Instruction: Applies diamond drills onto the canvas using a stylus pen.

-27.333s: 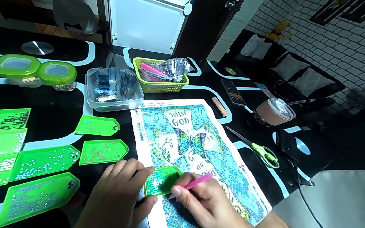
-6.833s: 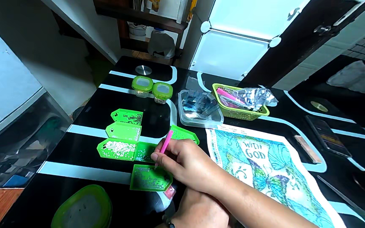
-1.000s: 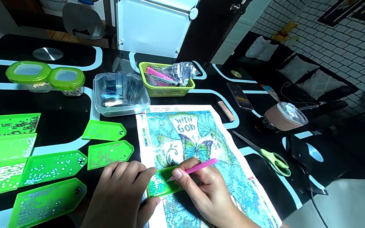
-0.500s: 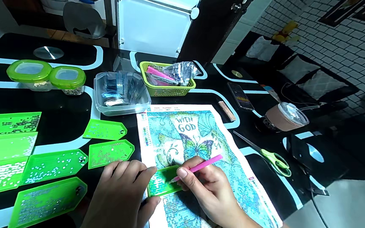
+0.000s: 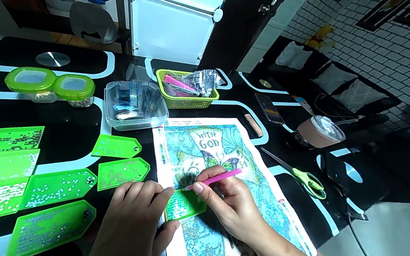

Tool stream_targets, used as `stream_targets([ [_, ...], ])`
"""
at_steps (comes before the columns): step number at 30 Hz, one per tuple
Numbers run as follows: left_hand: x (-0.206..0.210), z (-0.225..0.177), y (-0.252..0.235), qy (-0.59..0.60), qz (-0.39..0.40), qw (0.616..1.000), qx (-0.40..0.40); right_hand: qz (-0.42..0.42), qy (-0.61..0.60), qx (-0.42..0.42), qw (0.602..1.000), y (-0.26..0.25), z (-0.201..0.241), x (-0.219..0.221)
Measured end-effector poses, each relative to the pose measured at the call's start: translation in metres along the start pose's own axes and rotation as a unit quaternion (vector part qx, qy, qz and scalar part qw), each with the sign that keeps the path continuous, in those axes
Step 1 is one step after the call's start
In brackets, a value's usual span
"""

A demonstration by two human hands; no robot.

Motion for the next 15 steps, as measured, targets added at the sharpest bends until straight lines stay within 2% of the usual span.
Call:
stream_targets([
  [4,0.001,0.003,-0.001,-0.01,-0.011,1.0,0.003,-0.028,-0.042,0.008,0.999,-0.011,-0.006,-0.005],
  [9,-0.003,0.002,-0.002,0.016,0.035,0.999,-0.005,-0.062,-0.077,0.011,0.995,-0.011,0.0,-0.022],
  [15,-0.006,0.001,-0.003,0.031,0.062,0.998,-0.006,-0.047,-0.145,0.069,0.986,0.012,-0.006,-0.031],
])
Point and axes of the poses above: each hand's wrist, its own y-axis away from the middle knuckle, its own x-axis out of the palm, z = x × y, the point moved 4 cm from there along -y, towards the middle knuckle, and after that the axes turned 3 degrees about z, right-handed, at the moved point
